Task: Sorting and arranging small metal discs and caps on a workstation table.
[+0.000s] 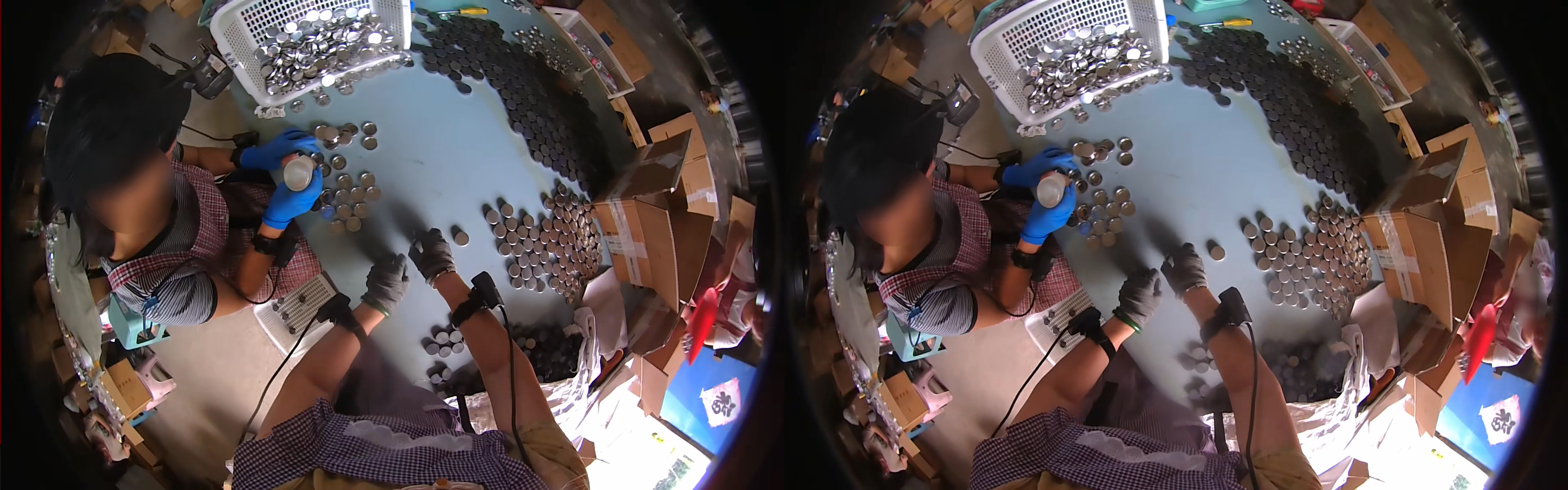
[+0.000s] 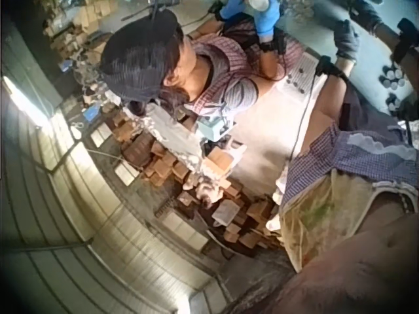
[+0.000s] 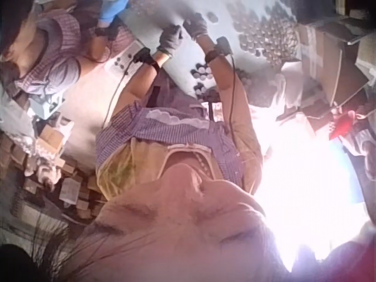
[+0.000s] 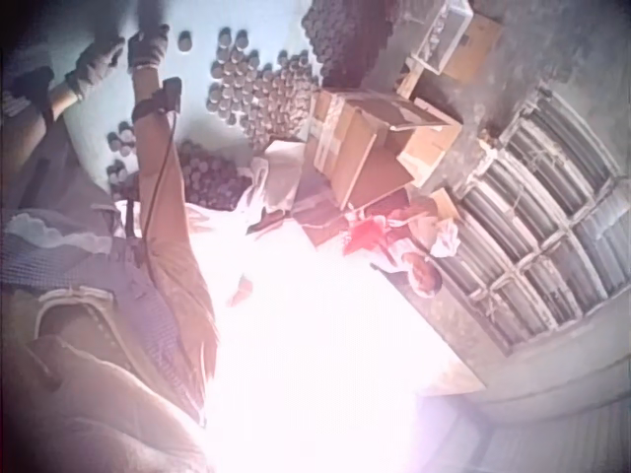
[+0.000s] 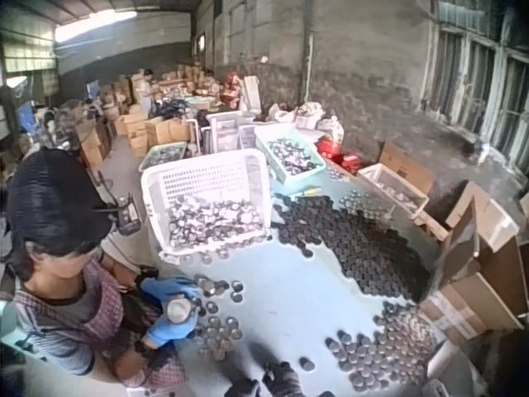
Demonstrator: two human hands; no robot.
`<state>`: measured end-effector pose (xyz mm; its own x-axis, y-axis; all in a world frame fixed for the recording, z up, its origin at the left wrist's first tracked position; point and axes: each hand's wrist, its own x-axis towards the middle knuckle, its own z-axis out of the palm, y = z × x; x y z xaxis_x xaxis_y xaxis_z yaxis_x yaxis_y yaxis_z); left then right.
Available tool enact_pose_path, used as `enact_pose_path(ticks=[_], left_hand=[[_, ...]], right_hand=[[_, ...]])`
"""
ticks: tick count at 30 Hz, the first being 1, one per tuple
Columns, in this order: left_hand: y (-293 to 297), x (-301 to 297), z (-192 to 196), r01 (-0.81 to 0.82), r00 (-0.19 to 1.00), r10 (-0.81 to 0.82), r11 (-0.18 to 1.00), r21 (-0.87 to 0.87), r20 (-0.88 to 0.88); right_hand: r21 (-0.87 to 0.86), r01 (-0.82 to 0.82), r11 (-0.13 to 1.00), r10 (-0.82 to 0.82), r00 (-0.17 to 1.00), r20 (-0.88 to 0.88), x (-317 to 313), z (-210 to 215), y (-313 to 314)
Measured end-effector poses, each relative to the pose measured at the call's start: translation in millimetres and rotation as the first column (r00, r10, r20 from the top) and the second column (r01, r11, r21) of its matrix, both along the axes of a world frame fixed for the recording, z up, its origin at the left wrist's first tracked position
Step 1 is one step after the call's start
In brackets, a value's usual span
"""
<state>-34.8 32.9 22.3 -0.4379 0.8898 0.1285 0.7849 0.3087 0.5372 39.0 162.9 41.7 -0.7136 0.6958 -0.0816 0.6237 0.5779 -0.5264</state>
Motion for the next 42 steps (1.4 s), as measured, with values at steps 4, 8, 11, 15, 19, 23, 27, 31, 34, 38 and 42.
enact_pose_path(ticks=[4,8,11,15,19,23,27,31,34,38,42], left_hand=[[-0.5,-8.2,17.6,-0.233,0.967,0.197,0.941,0.246,0.16],[-28.3,-23.2,39.8,-0.139,0.99,0.136,0.979,0.146,0.034],[-45.1,-30.4,35.7,-0.035,0.998,0.038,0.997,0.065,-0.049],[-39.2,-27.2,28.7,-0.103,0.994,0.097,0.989,0.107,0.054],[-42.9,-23.8,4.0,-0.197,0.979,0.201,0.976,0.096,-0.028],[-48.1,-29.5,-4.1,-0.226,0.973,0.219,0.969,0.099,0.073],[-42.5,-52.2,28.9,-0.267,0.959,0.24,0.943,0.197,0.152],[-41.0,-92.6,35.8,-0.358,0.933,0.336,0.904,0.234,0.127],[-26.9,-114.0,30.8,-0.379,0.921,0.39,0.888,0.261,0.013],[-20.5,-126.7,13.8,-0.324,0.944,0.329,0.938,0.123,-0.019],[-16.7,-128.7,-14.3,-0.262,0.947,0.28,0.957,0.127,-0.157]], right_hand=[[-0.04,0.051,0.998,-0.056,0.989,-0.139,5.2,-6.4,-0.8],[0.074,-0.036,0.997,0.042,0.995,-0.086,28.2,0.7,-10.2],[-0.027,-0.072,0.997,0.071,0.997,-0.042,17.3,-2.0,-12.5],[0.078,-0.196,0.977,0.2,0.979,-0.04,-23.0,-23.9,-10.9],[0.029,-0.337,0.941,0.328,0.889,-0.318,-87.9,0.6,-18.9],[-0.012,-0.261,0.965,0.26,0.963,-0.072,-126.6,3.1,-33.7],[0.196,-0.261,0.945,0.243,0.964,0.11,-118.6,-4.6,-33.2],[0.069,-0.279,0.958,0.261,0.945,0.199,-83.6,3.9,-33.2],[0.043,-0.194,0.98,0.186,0.971,0.148,-51.6,-0.6,-32.1],[0.001,-0.162,0.987,0.159,0.967,0.197,-31.8,-6.3,-37.4],[-0.026,-0.162,0.986,0.164,0.964,0.209,-30.5,5.8,-37.0]])
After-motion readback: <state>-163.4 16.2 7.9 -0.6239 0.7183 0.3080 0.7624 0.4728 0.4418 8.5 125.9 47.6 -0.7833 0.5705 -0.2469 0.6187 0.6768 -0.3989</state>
